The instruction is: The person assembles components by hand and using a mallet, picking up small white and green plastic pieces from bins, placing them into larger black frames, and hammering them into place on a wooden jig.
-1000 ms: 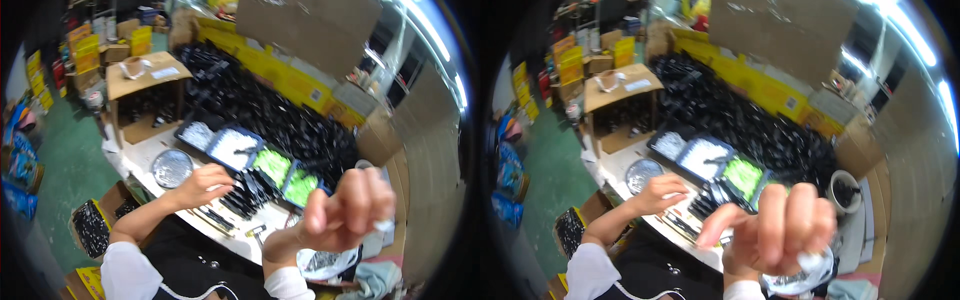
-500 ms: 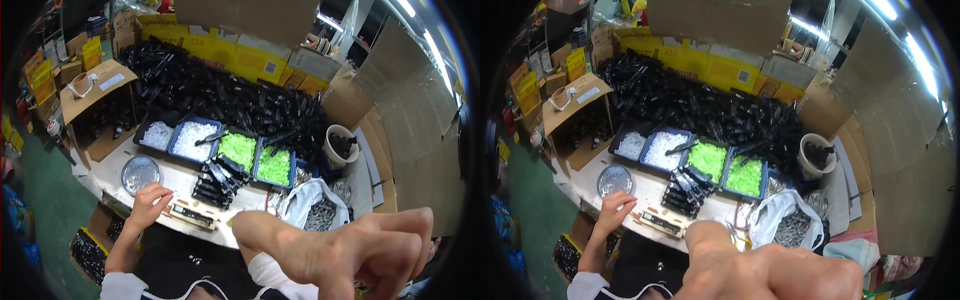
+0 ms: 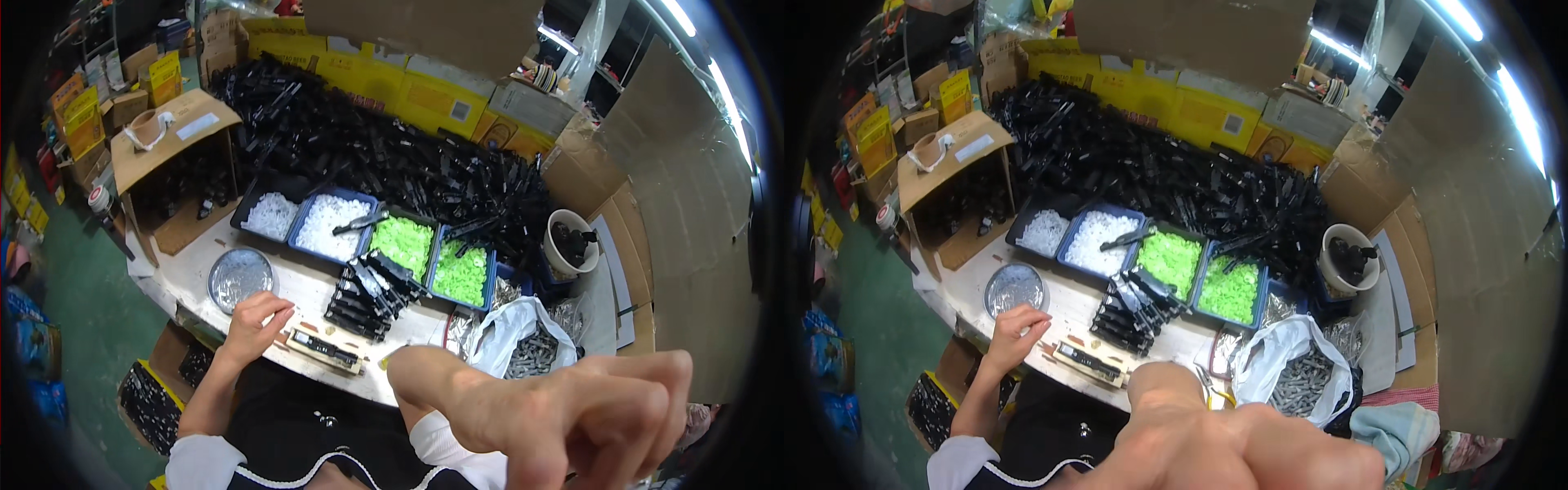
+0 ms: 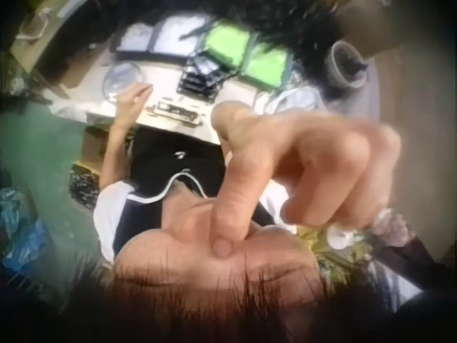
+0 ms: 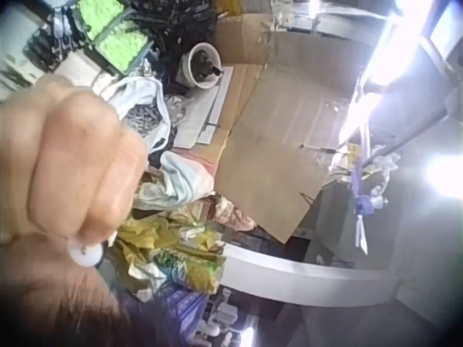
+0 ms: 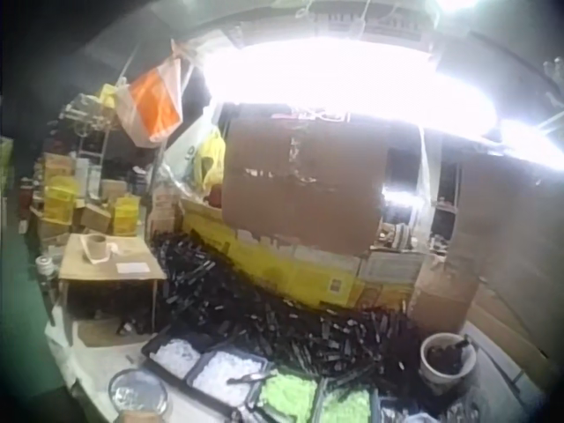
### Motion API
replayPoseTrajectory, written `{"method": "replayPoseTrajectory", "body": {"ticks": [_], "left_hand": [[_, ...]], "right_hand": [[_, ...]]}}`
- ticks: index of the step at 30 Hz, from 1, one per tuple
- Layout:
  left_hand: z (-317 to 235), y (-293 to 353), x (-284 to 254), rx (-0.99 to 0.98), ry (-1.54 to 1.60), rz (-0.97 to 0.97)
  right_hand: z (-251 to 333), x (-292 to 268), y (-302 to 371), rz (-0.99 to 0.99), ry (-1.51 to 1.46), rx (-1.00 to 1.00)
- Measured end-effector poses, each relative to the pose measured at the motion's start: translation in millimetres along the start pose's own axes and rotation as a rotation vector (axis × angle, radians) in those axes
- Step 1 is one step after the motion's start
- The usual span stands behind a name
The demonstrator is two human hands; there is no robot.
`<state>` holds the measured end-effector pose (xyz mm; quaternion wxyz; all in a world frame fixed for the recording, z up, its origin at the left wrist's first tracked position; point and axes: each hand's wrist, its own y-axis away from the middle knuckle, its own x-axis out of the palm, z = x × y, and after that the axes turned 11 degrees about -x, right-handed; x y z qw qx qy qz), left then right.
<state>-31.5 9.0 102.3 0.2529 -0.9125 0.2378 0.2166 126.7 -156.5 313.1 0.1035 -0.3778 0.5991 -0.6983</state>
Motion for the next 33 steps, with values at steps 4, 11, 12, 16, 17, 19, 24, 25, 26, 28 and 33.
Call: {"method": "replayPoseTrajectory", "body": {"ticks": [4,11,12,16,17,19,24,25,26,28,33], "left_hand": [[13.7,-4.2,-8.3,0.0,-0.101,-0.055],[106.7,-17.5,-69.3,-0.301,-0.143,-0.427],[133.0,-12.4,-80.4,-0.313,-0.158,-0.442],[203.2,-9.5,-106.6,-0.574,-0.17,-0.52],[211.5,-18.3,-109.3,-0.655,-0.124,-0.505],[224.0,-45.7,-111.7,-0.59,-0.185,-0.466],[255.4,-119.9,-112.4,-0.416,-0.456,-0.45],[263.6,-130.2,-114.9,-0.379,-0.492,-0.481],[271.0,-141.4,-113.3,-0.339,-0.523,-0.512],[276.9,-158.3,-112.0,-0.442,-0.598,-0.376],[292.9,-171.0,-79.6,-0.295,-0.714,-0.28]], "right_hand": [[29.6,-11.3,14.5,0.002,0.108,0.262],[-1.5,-104.7,115.3,-0.241,0.496,0.356],[-0.7,-111.7,134.7,-0.289,0.602,0.405],[11.7,-115.8,189.4,-0.356,0.89,0.654],[16.6,-117.4,197.8,-0.311,0.944,0.686],[20.2,-113.5,204.1,-0.296,1.053,0.757],[13.8,-102.6,210.7,-0.221,1.238,0.859],[10.4,-102.9,214.6,-0.212,1.258,0.849],[9.3,-102.0,218.1,-0.196,1.296,0.861],[4.5,-98.3,222.4,-0.18,1.371,0.914],[-3.0,-105.8,236.9,-0.193,1.382,0.933]]}}
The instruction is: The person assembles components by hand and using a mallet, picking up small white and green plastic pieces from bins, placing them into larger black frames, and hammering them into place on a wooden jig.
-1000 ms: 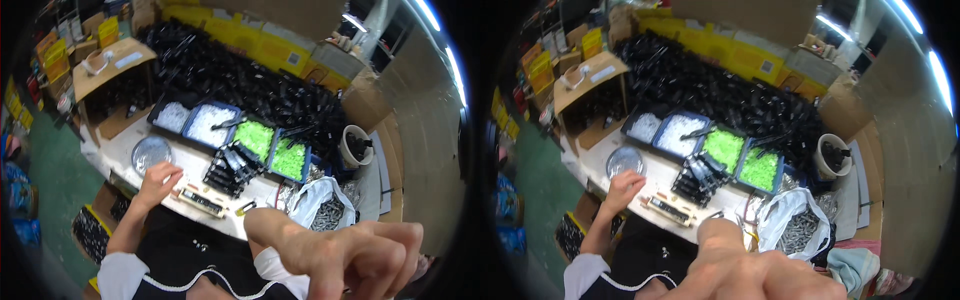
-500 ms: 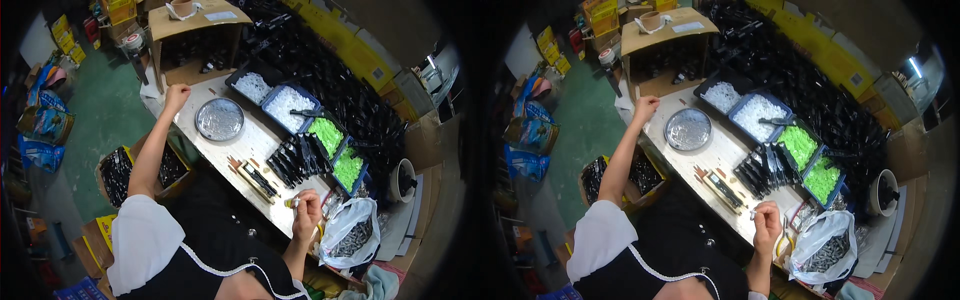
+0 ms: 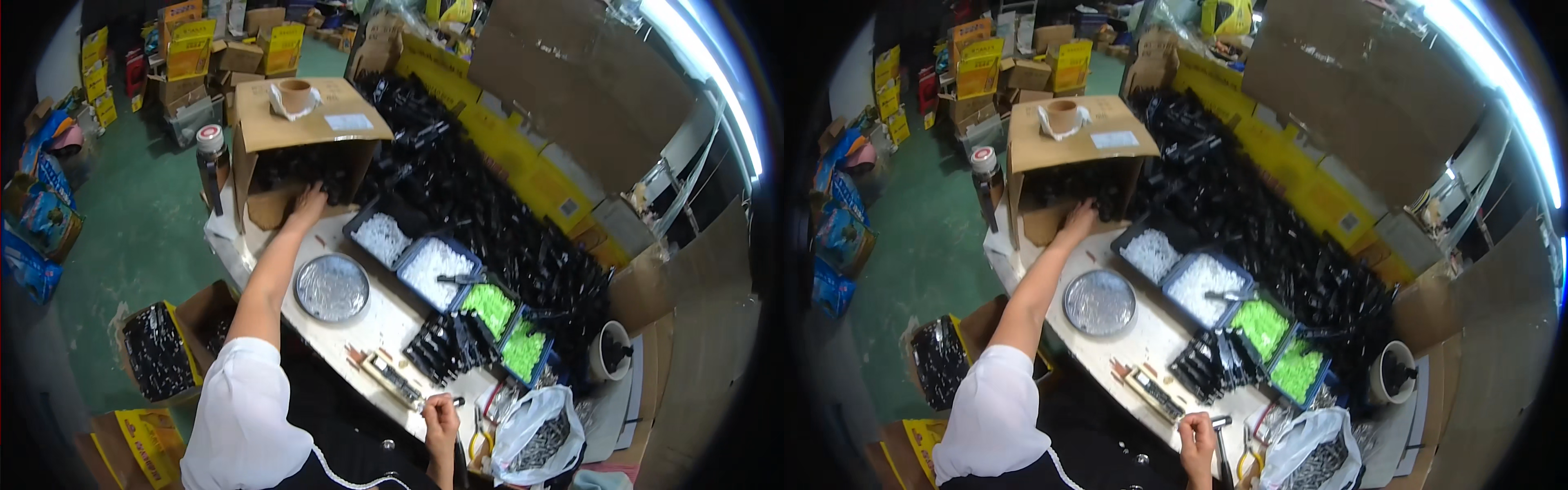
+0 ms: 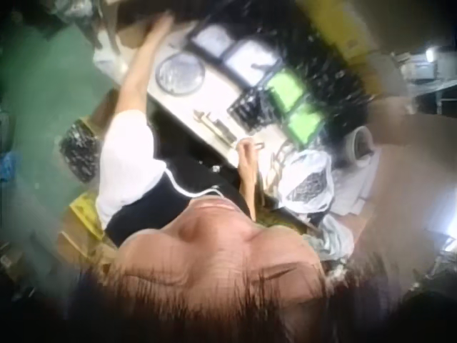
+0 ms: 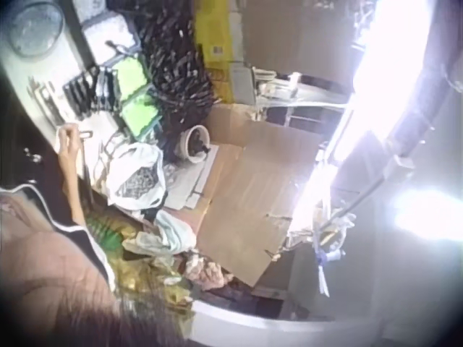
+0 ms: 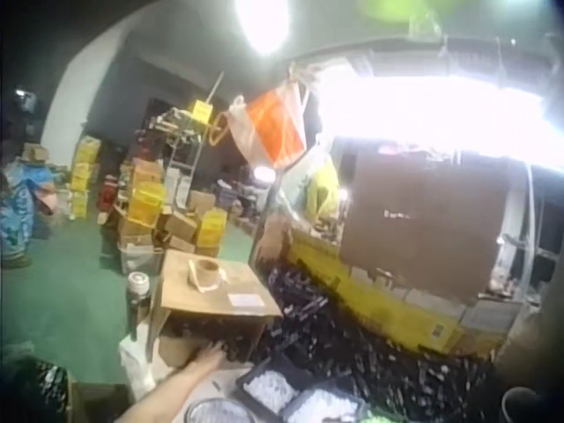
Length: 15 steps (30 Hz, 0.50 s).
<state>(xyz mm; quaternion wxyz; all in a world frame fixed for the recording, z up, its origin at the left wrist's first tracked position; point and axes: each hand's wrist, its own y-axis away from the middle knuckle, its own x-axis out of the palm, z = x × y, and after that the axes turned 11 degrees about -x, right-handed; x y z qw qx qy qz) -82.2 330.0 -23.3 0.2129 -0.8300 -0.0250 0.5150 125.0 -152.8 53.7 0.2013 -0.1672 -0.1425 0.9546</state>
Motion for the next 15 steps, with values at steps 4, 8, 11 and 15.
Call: {"method": "replayPoseTrajectory", "body": {"ticks": [4,8,11,15], "left_hand": [[9.8,24.5,-18.9,-0.083,-0.031,0.044],[2.6,67.5,-21.2,-0.183,0.104,0.089],[18.7,95.7,-34.3,-0.014,0.208,0.091],[11.3,133.0,-44.9,-0.147,0.064,0.062]], "right_hand": [[-2.8,6.7,-13.9,0.07,-0.031,-0.033],[-2.9,19.3,-11.6,0.082,-0.045,-0.042],[-8.1,19.1,-5.6,0.088,-0.055,-0.059],[-3.3,15.9,-0.6,0.074,0.043,-0.055]]}}
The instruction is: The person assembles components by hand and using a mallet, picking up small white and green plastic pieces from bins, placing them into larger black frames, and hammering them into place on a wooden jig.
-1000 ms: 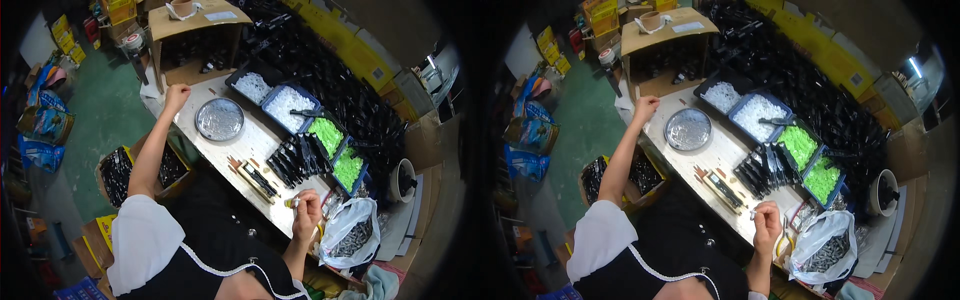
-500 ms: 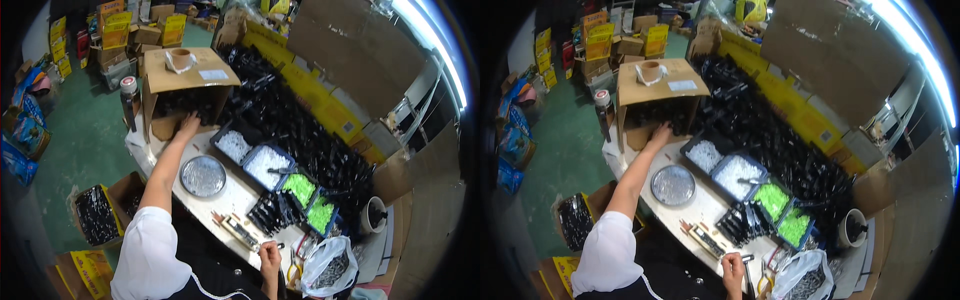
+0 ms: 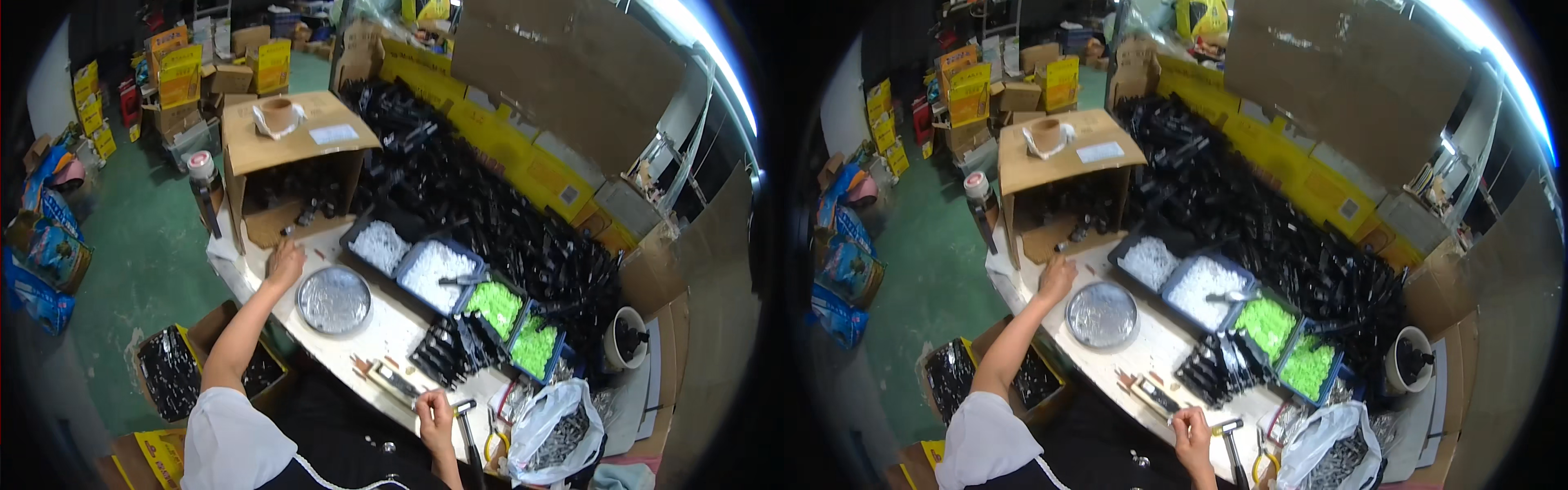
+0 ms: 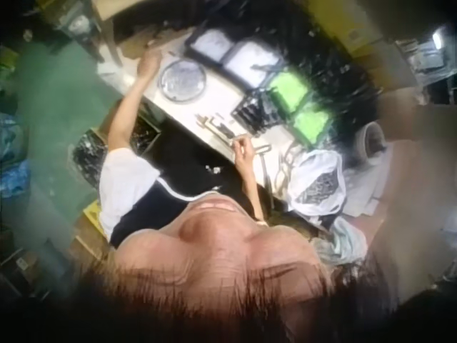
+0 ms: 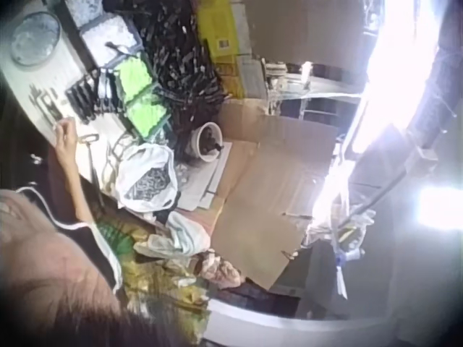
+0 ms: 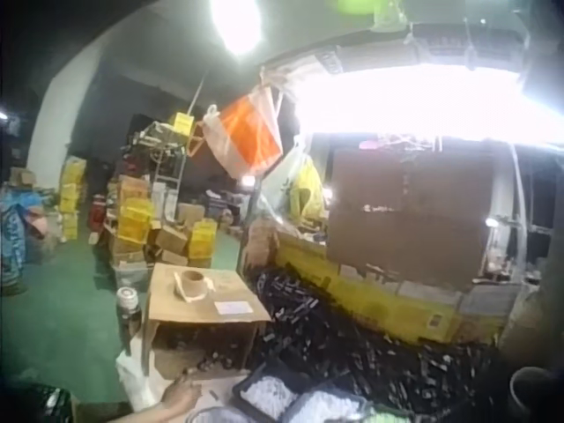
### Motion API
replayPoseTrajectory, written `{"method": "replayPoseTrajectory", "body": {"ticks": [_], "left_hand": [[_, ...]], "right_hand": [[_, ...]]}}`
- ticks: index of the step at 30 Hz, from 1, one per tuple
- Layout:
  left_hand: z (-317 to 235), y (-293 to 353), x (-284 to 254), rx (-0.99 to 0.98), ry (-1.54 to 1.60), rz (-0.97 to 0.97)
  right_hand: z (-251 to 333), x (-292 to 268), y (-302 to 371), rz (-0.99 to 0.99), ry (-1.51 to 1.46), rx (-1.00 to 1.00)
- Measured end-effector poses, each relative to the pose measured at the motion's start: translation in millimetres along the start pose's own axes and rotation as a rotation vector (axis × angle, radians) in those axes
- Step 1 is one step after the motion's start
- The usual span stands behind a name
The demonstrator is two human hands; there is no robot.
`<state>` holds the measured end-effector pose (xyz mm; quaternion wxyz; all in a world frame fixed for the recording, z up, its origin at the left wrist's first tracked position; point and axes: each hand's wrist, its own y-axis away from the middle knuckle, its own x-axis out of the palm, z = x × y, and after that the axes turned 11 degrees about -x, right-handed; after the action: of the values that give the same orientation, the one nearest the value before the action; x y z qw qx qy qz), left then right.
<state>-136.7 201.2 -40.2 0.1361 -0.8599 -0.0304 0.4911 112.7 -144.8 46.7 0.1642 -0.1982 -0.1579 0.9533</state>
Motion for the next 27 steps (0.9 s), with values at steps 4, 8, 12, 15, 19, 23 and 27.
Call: {"method": "replayPoseTrajectory", "body": {"ticks": [4,8,12,15,19,23,27], "left_hand": [[28.2,-14.6,20.9,-0.003,-0.251,-0.129],[11.5,-9.7,-19.8,-0.001,-0.142,0.027],[16.2,-3.4,-15.4,0.191,-0.229,0.022],[23.7,-0.6,-13.6,0.216,-0.213,0.04],[23.2,5.7,-22.9,0.132,0.014,0.011],[-22.0,39.4,-69.6,0.005,0.556,-0.142],[-111.9,96.6,-68.3,0.162,0.799,0.308]], "right_hand": [[-16.7,4.1,0.2,0.017,0.155,-0.023],[-17.4,-2.4,-18.6,-0.002,0.323,-0.185],[-31.9,-5.5,-26.1,0.008,0.553,-0.27],[-36.6,5.1,-24.1,0.011,0.61,-0.289],[-38.8,21.2,-24.5,0.05,0.673,-0.329],[-42.7,35.3,-30.8,0.076,0.714,-0.36],[-52.0,41.8,-33.5,0.091,0.775,-0.365]]}}
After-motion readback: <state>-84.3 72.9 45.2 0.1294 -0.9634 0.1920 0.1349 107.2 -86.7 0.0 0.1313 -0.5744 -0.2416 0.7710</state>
